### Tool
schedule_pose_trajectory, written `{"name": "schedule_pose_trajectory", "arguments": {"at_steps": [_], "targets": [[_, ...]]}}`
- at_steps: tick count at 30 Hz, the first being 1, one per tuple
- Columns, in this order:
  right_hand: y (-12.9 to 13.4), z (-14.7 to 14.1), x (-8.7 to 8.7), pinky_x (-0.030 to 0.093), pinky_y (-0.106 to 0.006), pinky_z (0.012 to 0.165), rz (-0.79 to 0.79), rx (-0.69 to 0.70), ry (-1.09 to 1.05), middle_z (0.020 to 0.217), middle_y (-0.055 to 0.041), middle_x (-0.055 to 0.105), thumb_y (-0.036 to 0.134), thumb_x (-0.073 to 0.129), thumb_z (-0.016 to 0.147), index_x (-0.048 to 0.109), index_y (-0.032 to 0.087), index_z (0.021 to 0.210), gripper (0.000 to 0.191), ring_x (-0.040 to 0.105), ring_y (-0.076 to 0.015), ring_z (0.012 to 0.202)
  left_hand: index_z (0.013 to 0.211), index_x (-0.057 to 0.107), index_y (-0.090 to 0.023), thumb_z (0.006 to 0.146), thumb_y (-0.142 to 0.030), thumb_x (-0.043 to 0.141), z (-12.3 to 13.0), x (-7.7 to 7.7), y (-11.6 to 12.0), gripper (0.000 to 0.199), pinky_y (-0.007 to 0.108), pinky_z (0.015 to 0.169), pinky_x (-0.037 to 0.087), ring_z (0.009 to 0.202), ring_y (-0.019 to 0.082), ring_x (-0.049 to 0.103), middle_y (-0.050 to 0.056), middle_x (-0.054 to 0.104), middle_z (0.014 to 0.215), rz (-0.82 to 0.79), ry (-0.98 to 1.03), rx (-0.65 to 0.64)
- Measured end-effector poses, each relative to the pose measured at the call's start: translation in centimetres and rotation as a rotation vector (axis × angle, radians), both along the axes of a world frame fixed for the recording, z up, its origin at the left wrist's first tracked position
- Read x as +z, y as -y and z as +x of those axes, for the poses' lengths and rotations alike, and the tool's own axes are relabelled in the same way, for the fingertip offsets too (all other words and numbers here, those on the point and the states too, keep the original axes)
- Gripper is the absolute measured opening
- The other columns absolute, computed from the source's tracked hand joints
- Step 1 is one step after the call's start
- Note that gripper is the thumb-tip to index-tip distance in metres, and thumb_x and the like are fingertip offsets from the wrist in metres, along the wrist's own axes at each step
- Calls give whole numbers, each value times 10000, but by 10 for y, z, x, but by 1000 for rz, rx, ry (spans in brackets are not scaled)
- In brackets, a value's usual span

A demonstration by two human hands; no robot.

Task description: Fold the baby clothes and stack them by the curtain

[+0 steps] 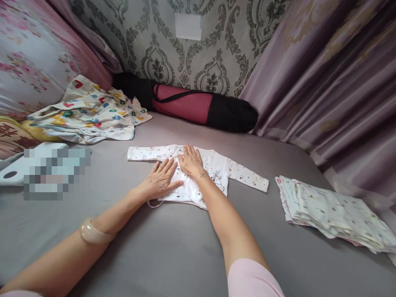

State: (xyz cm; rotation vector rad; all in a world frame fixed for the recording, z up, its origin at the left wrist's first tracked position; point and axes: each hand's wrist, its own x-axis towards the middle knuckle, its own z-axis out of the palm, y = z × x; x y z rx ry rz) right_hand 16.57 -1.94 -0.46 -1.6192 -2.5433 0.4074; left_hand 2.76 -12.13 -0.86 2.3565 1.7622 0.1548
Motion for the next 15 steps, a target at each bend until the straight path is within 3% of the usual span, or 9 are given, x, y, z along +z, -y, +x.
{"name": "schedule_pose_trajectory", "arguments": {"at_steps": [3, 7, 9, 11, 15], "targets": [[-3, 6, 3, 49, -382, 1223, -80, 7, -141, 1647, -125, 183, 444, 208, 1029, 276, 97, 1553, 632, 104, -205, 1525, 1556, 235, -80, 913, -731, 294, -3, 1, -1, 918, 562, 1209, 101, 1520, 352, 82, 186, 147, 1633, -40, -9, -8], [11, 28, 25, 325, -321, 1109, 39, -90, -422, 1458, -114, 523, 352, 295, 1007, 523, 173, 1393, 483, 447, -194, 1360, 1516, 309, -83, 917, -691, 375, -9, 0, 0, 856, 593, 1200, 114, 1514, 356, 133, 205, 213, 1619, 39, 44, -24], [31, 41, 38, 426, -316, 972, 55, -136, -410, 1199, -88, 683, 308, 394, 962, 632, 189, 1209, 363, 605, -205, 1125, 1467, 377, -101, 958, -574, 402, -10, 0, 3, 696, 606, 1194, 131, 1500, 349, 203, 211, 296, 1591, 134, 87, -24], [58, 52, 48, 452, -302, 855, -22, -116, -336, 993, -48, 714, 297, 439, 933, 661, 209, 1024, 256, 640, -198, 952, 1410, 432, -117, 995, -416, 376, -7, 1, 8, 516, 590, 1193, 171, 1473, 324, 292, 206, 405, 1536, 244, 137, -41], [106, 59, 56, 426, -277, 712, -194, -64, -160, 964, -51, 681, 377, 569, 874, 596, 211, 934, 178, 619, -197, 846, 1358, 461, -124, 997, -249, 306, 10, 1, 25, 413, 518, 1183, 286, 1423, 279, 394, 191, 513, 1447, 327, 213, -162]]}}
